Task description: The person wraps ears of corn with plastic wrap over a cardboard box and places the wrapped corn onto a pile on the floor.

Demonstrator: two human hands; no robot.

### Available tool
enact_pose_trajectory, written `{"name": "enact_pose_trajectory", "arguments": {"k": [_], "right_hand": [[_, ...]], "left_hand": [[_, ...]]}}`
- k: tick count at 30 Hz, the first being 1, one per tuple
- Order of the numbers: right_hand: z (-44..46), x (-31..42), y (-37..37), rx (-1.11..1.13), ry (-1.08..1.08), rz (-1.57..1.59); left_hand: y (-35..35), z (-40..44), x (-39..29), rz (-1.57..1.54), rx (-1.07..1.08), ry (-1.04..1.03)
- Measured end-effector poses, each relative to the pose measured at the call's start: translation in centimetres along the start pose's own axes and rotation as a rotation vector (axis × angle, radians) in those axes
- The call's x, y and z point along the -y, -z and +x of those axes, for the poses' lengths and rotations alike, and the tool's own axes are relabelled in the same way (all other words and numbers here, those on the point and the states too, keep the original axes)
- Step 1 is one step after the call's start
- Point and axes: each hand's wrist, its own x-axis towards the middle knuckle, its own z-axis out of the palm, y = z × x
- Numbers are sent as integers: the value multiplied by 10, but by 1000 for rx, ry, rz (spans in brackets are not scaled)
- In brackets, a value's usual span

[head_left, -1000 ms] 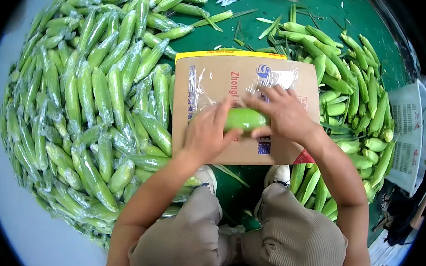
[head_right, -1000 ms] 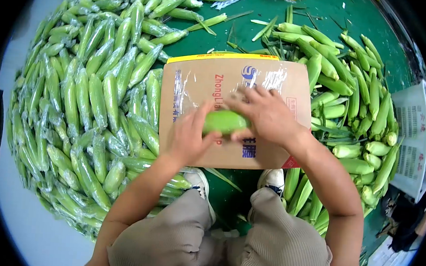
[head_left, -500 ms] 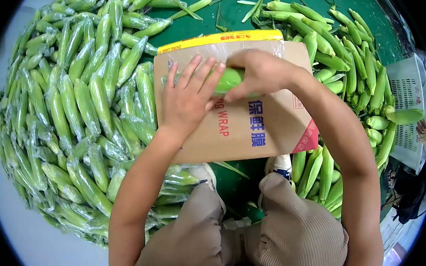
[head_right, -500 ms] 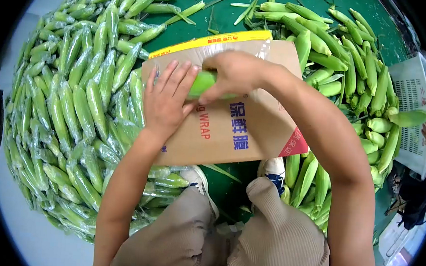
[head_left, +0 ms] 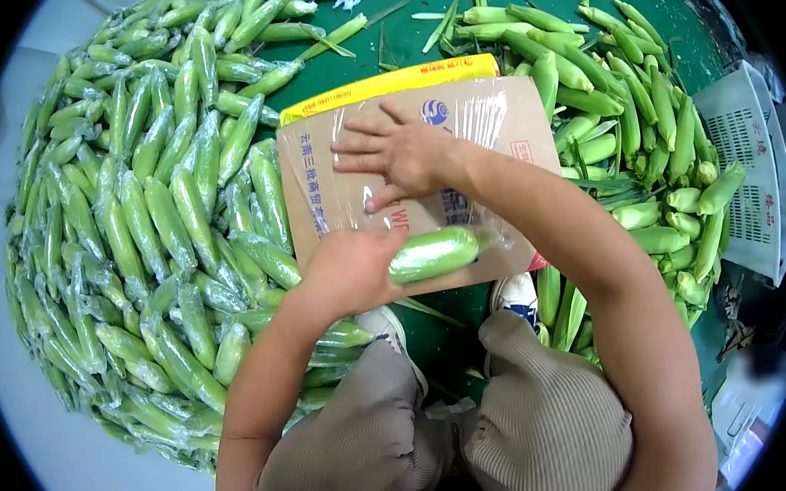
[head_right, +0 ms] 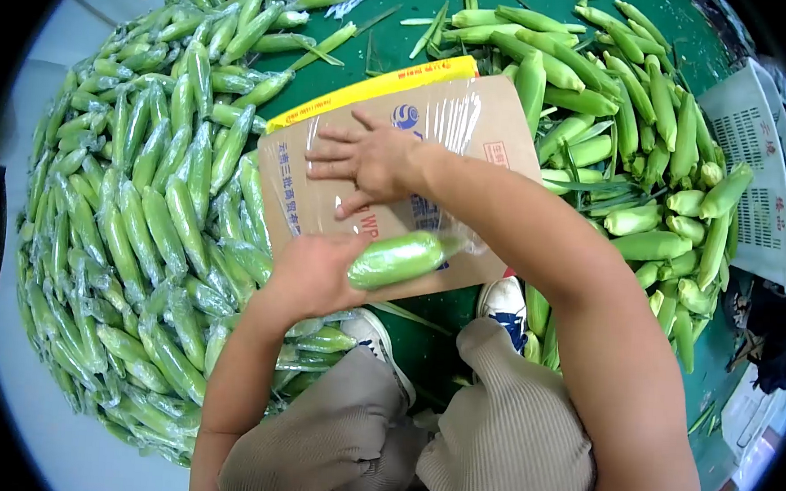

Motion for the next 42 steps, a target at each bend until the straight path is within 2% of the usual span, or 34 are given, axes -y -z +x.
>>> {"name": "enact_pose_trajectory", "arguments": {"k": [1,4,6,8,11,12,14,15,16,18,20,22,24,26,27,28,29,31,32,33,34,36,37,38,40,41,42], "right_hand": [[0,2,-1,24,8,9],[-4,9,-6,8,17,17],[-3,8,-11,-21,18,13],[-4,7,-15,-54,2,1],[-21,26,-30,-181,80,-15],[-29,43,-39,-207,116,-11],[-70,103,-51,-161,360,257],[-97,137,-78,-91,453,373],[-112,168,-66,241,490,664],[-168,201,-87,265,-80,1386],[-186,181,-84,801,-97,1415],[-188,183,-72,796,-309,1636],[-179,168,-65,529,-368,1572],[-160,156,-38,280,-383,1540],[-143,153,-25,234,-324,1572],[-134,145,-30,177,-380,1542],[-117,147,-31,73,-375,1616],[-92,161,-18,-79,-477,1710],[-69,165,-3,-112,-550,1726],[-61,168,-3,-160,-578,1728],[-52,171,-2,-208,-606,1728],[-64,152,-27,-335,-573,1651],[-80,150,-18,-356,-541,1625],[-88,136,-20,-419,-512,1554],[-135,119,-39,-559,-601,1399],[-145,112,-28,-726,-655,1511],[-151,100,-16,-892,-777,1416]], "left_hand": [[-3,-2,4,-38,9,-26],[7,-7,-8,-279,267,34],[-50,-30,-4,-705,512,-123],[-83,-53,-46,-664,891,-169],[-112,-71,-36,-852,958,-81],[-123,-78,-32,-858,921,-156],[-134,-82,-20,-854,812,-308],[-118,-75,-20,-904,1031,-196],[-108,-75,-20,-891,992,-186],[-94,-78,-17,-864,931,-173],[-68,-72,-13,-704,756,-201],[-40,-73,3,-659,619,-132],[-36,-76,31,-653,202,-355],[-13,-77,37,-836,25,9],[-33,-77,33,-1100,-397,108],[-43,-67,22,-1451,-586,47],[-56,-49,3,-1816,-749,-73],[-72,-28,-18,-2183,-871,-125],[-74,-24,-19,-2174,-861,-18],[-59,-30,-18,-2109,-920,-63],[-57,-44,-17,-2002,-952,18],[-62,-52,-20,-1789,-1016,138],[-90,-67,11,-1663,-1037,137],[-86,-89,48,-1579,-1090,168],[-14,-157,131,-1430,-1303,274],[16,-176,167,-1431,-1406,272],[44,-184,192,-1445,-1504,231]]}}
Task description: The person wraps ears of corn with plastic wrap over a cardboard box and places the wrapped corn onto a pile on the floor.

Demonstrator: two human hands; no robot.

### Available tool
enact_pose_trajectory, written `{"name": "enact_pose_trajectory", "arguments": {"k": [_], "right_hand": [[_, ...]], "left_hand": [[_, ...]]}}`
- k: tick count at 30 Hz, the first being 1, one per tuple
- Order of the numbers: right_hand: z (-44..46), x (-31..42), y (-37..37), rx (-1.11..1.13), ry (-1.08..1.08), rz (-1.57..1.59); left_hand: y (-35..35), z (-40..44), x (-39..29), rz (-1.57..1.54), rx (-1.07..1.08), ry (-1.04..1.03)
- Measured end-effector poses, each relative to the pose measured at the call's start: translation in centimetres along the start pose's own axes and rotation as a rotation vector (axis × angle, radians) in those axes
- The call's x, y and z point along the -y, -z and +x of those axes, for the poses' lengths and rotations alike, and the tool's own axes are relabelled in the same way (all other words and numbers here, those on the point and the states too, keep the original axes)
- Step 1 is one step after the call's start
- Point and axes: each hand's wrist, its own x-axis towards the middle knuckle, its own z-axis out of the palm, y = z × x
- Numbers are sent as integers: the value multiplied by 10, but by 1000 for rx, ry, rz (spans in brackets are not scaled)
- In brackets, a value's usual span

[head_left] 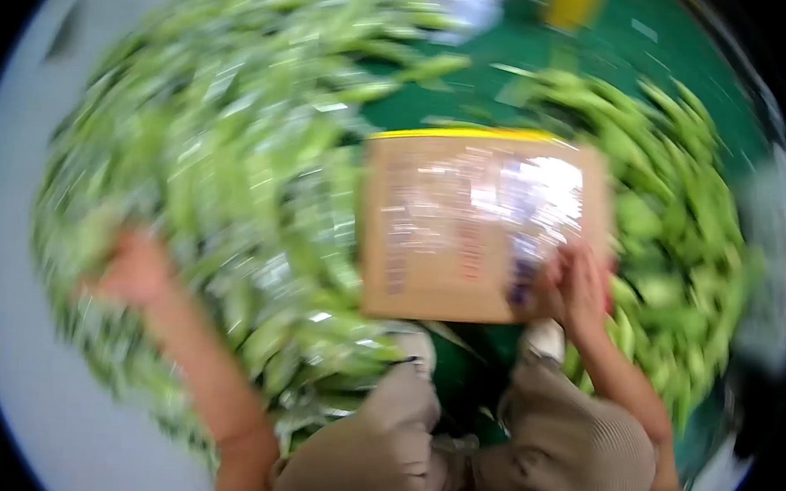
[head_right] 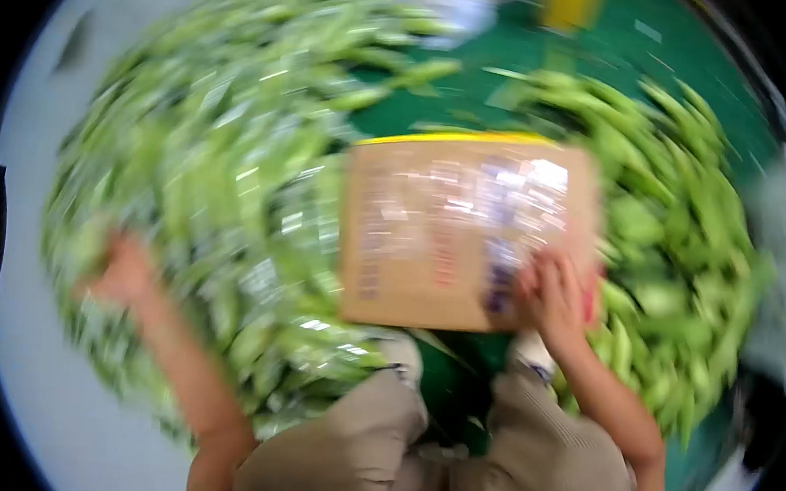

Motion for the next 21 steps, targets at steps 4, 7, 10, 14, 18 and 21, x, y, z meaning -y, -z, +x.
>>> {"name": "enact_pose_trajectory", "arguments": {"k": [4,7,10,14,18,21], "right_hand": [[41,-11,102,-530,273,-444],[57,-42,196,-781,174,-978],[75,-68,251,-708,89,-1136],[120,-65,266,-428,176,-1254],[179,-45,200,-360,-63,-1343],[211,-91,170,-501,-183,-1204]], "left_hand": [[-54,-3,49,172,28,-99],[-116,-94,119,870,592,-395],[-121,-118,153,1442,952,-631],[-120,-127,163,1624,1037,-535],[-118,-130,167,1574,1003,-560],[-118,-133,165,1598,983,-526]]}}
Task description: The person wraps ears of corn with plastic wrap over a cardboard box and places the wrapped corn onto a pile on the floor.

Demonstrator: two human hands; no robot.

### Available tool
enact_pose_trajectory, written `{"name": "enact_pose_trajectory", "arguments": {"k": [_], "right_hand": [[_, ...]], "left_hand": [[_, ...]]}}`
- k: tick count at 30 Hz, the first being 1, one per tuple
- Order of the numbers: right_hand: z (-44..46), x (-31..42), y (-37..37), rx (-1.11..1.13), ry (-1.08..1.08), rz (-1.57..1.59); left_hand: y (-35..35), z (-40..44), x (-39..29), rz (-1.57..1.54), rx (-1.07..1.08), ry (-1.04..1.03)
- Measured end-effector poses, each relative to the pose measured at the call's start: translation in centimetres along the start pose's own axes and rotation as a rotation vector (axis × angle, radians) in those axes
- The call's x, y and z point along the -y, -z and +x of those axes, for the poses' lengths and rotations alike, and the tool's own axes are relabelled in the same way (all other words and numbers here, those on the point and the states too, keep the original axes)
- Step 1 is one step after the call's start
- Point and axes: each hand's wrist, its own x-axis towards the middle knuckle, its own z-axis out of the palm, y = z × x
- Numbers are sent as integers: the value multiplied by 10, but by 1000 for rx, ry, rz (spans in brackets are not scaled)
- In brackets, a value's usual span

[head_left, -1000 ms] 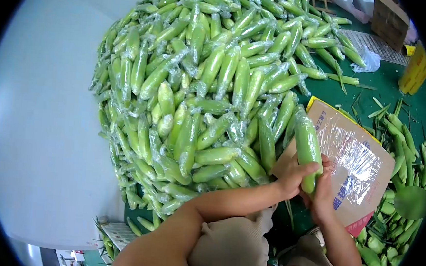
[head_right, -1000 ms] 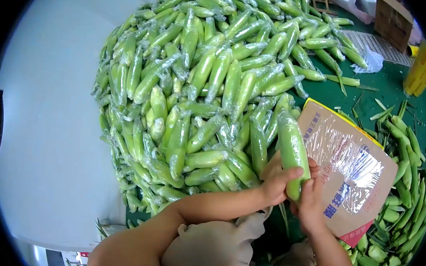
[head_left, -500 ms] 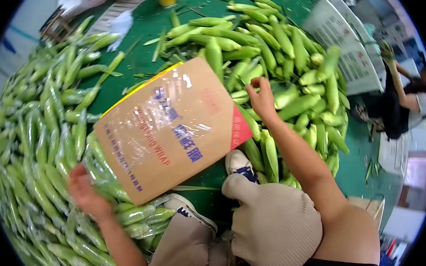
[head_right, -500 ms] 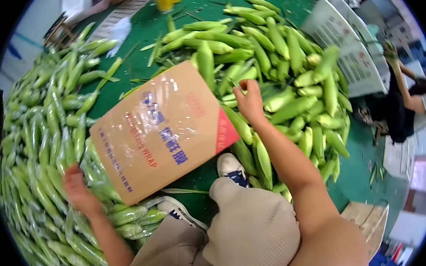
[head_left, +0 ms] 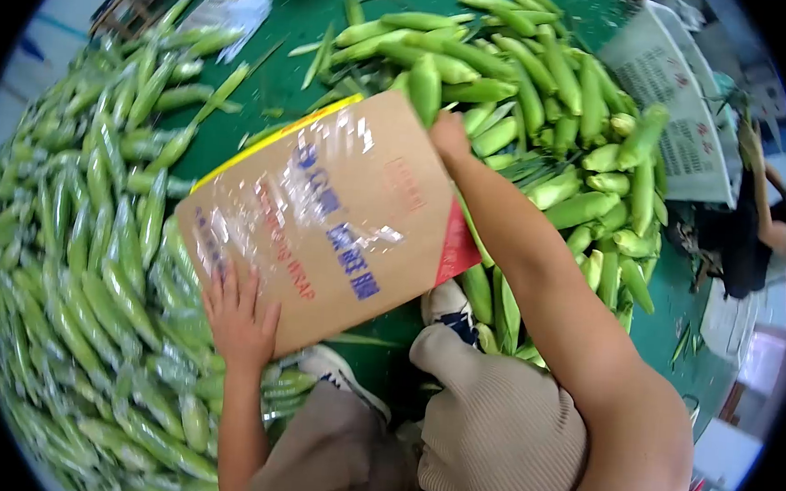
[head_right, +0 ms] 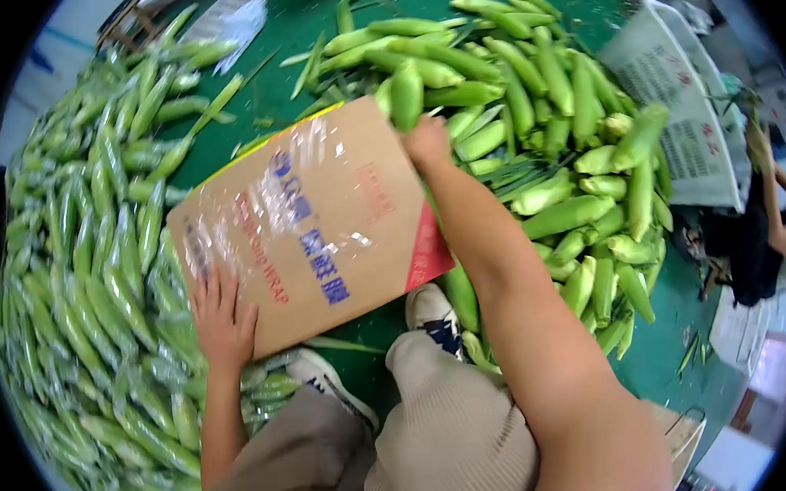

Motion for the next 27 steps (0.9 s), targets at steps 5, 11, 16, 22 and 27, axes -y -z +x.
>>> {"name": "enact_pose_trajectory", "arguments": {"k": [5,11,16,22,27], "right_hand": [[-11,-19,-5,-104,-136,812],[-4,-38,54,480,-359,851],[-5,-5,-6,457,-247,799],[13,-14,-14,557,-385,1239],[-19,2,79,-308,-25,639]], "left_hand": [[-1,-9,-5,15,-38,105],[0,-11,-8,-22,-84,96],[1,-11,-8,-40,-91,90],[2,-14,-8,-45,-108,98],[1,-16,-8,-57,-135,99]]}}
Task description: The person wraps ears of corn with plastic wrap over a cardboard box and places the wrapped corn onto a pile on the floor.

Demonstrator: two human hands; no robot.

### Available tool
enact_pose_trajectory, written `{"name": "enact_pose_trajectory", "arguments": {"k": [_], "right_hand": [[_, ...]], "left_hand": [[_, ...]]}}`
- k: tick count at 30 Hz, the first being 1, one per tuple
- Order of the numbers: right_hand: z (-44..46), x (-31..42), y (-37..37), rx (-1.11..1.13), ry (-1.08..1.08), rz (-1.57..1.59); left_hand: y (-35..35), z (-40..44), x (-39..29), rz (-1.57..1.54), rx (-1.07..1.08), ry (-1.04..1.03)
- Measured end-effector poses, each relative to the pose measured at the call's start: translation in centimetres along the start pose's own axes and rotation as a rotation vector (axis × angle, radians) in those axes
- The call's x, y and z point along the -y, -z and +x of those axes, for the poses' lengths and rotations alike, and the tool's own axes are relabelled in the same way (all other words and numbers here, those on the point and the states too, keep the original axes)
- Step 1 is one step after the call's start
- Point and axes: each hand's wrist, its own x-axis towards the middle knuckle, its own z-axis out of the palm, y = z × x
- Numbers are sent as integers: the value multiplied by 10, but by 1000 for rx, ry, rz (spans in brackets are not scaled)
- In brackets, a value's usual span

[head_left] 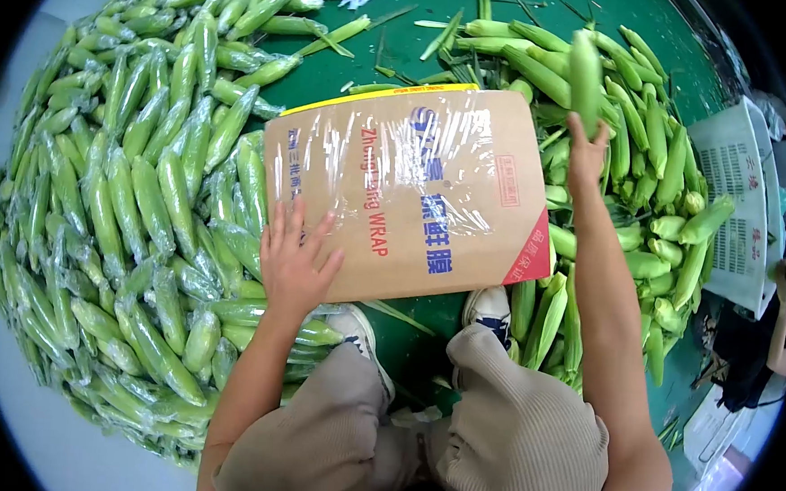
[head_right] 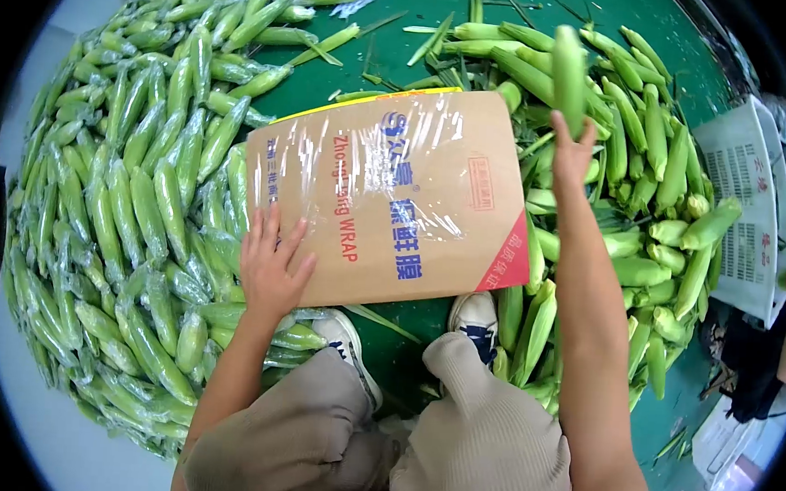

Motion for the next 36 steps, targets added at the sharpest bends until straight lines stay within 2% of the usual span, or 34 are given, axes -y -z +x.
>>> {"name": "enact_pose_trajectory", "arguments": {"k": [2,3,4,5,6,8,10,14,16,19,22,24,25,26,28,30,32,34,36], "right_hand": [[-3,25,23,198,149,246],[-24,65,35,201,312,-12],[-41,98,41,309,301,-59],[-52,108,36,353,501,-29],[-59,109,28,501,514,92],[-92,149,11,652,689,-102],[-110,161,-19,779,932,-13],[-136,156,-60,906,1128,-296],[-138,146,-64,931,1083,-307],[-138,145,-64,914,1081,-288],[-131,147,-53,962,1042,-219],[-122,138,-40,953,1026,-38],[-113,134,-17,1022,846,48],[-110,123,7,1006,599,39],[-105,114,48,1164,670,-300],[-128,105,50,1033,1016,-376],[-138,92,31,894,974,-315],[-139,84,26,790,1058,-219],[-147,75,34,644,830,73]], "left_hand": [[1,1,1,8,-9,1],[1,0,0,7,-11,0],[1,1,-2,2,-12,-9],[0,1,-3,1,-14,-5],[-2,1,-2,2,-19,3],[-3,3,0,26,-27,12],[-2,0,-1,71,-16,3],[8,5,-9,128,-27,-36],[20,7,-15,124,-8,-82],[18,21,-8,9,-130,-288],[32,91,-50,-73,-311,-300],[16,116,-52,4,-194,-290],[10,116,-49,46,-121,-276],[9,114,-47,44,-121,-273],[4,109,-48,36,-131,-248],[7,106,-50,35,-94,-227],[8,112,-53,28,-87,-236],[7,111,-49,27,-86,-241],[7,110,-49,61,-77,-241]]}}
